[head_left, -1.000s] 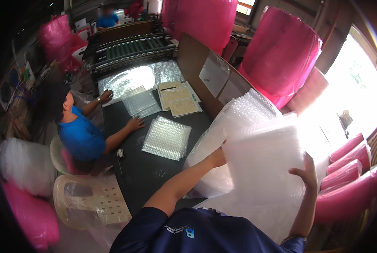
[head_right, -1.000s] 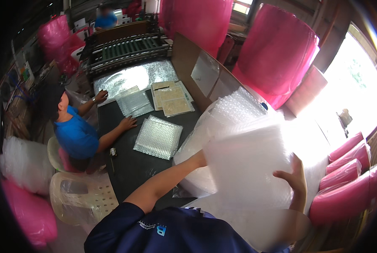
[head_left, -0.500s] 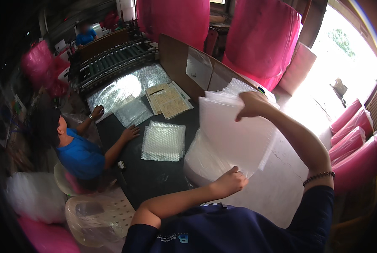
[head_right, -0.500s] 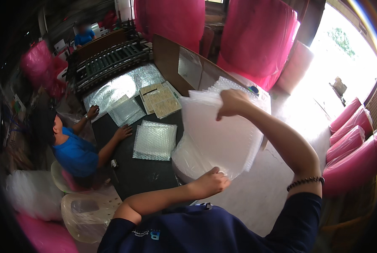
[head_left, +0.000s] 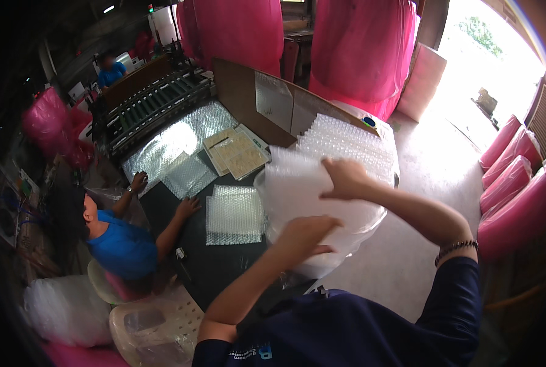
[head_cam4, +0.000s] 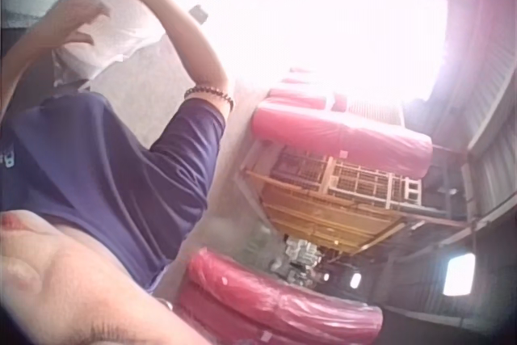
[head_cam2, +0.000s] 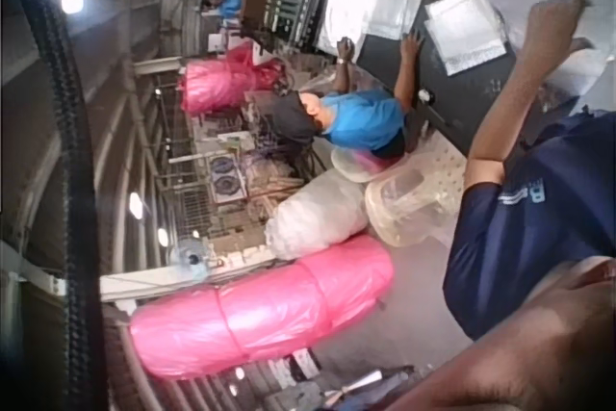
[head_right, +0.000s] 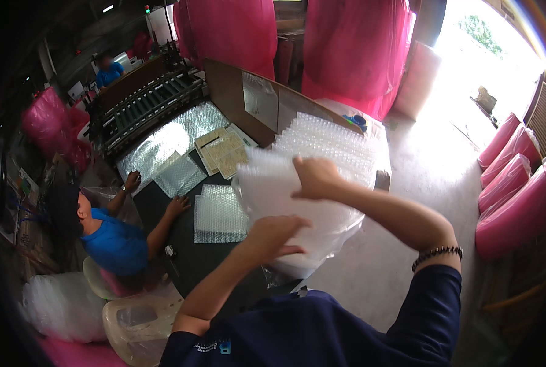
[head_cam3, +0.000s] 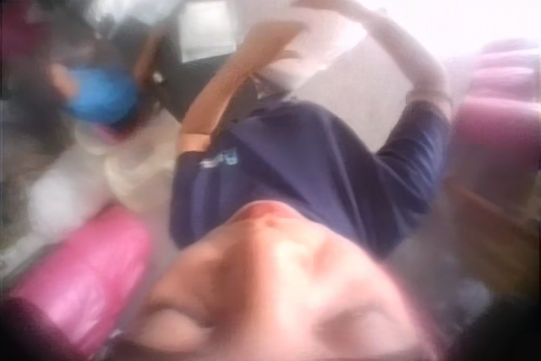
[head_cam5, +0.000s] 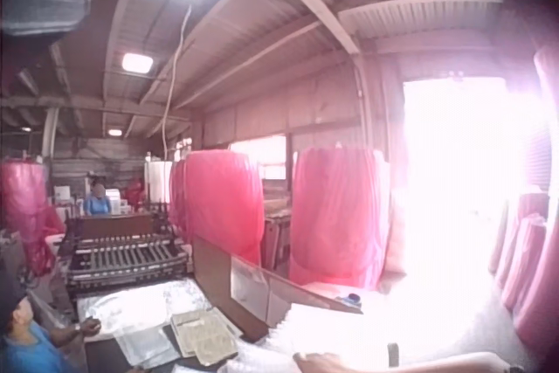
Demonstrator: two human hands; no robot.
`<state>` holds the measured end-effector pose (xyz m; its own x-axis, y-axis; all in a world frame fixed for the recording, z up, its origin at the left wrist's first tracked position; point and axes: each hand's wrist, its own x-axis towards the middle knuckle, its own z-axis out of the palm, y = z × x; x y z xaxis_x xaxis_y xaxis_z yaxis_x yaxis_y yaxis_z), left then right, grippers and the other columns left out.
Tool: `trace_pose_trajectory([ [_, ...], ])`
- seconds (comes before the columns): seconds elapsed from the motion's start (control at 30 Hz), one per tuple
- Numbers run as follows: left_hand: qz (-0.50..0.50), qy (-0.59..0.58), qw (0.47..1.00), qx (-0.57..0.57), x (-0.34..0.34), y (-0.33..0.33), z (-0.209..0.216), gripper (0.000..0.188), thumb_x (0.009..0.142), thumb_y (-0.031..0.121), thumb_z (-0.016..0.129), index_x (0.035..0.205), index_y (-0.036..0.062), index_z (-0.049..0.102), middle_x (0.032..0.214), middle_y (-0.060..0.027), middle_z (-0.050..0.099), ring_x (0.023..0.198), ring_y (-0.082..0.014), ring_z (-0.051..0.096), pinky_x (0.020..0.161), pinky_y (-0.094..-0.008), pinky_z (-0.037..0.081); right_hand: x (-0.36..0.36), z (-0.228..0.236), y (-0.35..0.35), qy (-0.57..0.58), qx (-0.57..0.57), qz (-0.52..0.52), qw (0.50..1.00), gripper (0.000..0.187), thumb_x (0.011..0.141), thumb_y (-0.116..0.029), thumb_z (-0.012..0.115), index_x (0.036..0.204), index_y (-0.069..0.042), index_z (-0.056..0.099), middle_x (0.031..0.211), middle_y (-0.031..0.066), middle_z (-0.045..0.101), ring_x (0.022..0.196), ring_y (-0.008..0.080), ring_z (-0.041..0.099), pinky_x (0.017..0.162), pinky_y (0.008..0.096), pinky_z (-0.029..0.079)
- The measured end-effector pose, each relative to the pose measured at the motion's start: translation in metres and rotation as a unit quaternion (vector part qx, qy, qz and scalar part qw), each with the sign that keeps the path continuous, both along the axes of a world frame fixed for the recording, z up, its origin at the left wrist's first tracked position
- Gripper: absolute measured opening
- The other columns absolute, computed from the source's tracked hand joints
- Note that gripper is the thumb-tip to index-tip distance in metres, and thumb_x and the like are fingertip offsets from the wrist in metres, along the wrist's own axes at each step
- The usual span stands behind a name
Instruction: The person stacks and arranges sheets of bubble wrap on a table, organizing them into neat piles. Another person in a blue shirt works alongside, also handling bubble wrap. The recorder occasionally lifts and moves stacks of the material.
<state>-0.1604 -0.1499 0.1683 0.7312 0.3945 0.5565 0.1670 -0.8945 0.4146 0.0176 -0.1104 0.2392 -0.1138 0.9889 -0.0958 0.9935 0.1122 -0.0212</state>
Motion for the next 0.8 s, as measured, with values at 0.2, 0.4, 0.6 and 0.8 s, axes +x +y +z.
trace_pose_trajectory([
  [0.2,0.066,0.052,0.966,0.245,-0.034,0.017,0.051,0.012,0.074,0.025,0.064,0.074,0.0139,0.058,0.067,0.0062,0.052,0.068,-0.011,0.057,0.062,-0.0277,0.039,0.002,-0.011,-0.065,0.029,0.026,0.089,0.995,0.078,0.072,-0.043,0.067,0.121,0.008,0.036,0.123,0.027,0.038,0.118,0.0383,0.038,0.091,0.0472,0.039],
  [0.4,0.001,-0.035,0.983,0.18,-0.012,-0.006,0.045,0.013,0.075,0.028,0.066,0.08,0.0173,0.06,0.079,0.0055,0.054,0.078,-0.0105,0.054,0.077,-0.0292,0.036,0.027,-0.016,-0.048,0.275,0.016,0.109,0.955,0.045,0.089,-0.03,0.051,0.115,0.007,0.049,0.128,0.0258,0.039,0.114,0.0379,0.044,0.095,0.0432,0.037],
  [0.6,0.005,0.068,0.993,0.093,-0.013,0.0,0.011,0.019,0.076,0.026,0.066,0.09,0.0149,0.059,0.11,-0.0007,0.054,0.102,-0.0201,0.052,0.086,-0.0384,0.037,0.05,-0.024,-0.01,0.221,0.059,0.054,0.972,0.019,0.087,-0.012,0.048,0.095,0.0,0.061,0.108,0.0184,0.054,0.091,0.0345,0.057,0.081,0.0403,0.044],
  [0.8,0.008,0.04,0.997,0.062,-0.011,-0.012,0.015,0.019,0.076,0.024,0.067,0.09,0.0148,0.059,0.119,-0.0003,0.051,0.108,-0.0214,0.049,0.087,-0.0395,0.038,0.073,-0.03,0.024,0.125,-0.115,0.166,0.971,0.02,0.086,-0.011,0.045,0.095,-0.002,0.06,0.099,0.0179,0.054,0.103,0.0329,0.046,0.09,0.0371,0.038],
])
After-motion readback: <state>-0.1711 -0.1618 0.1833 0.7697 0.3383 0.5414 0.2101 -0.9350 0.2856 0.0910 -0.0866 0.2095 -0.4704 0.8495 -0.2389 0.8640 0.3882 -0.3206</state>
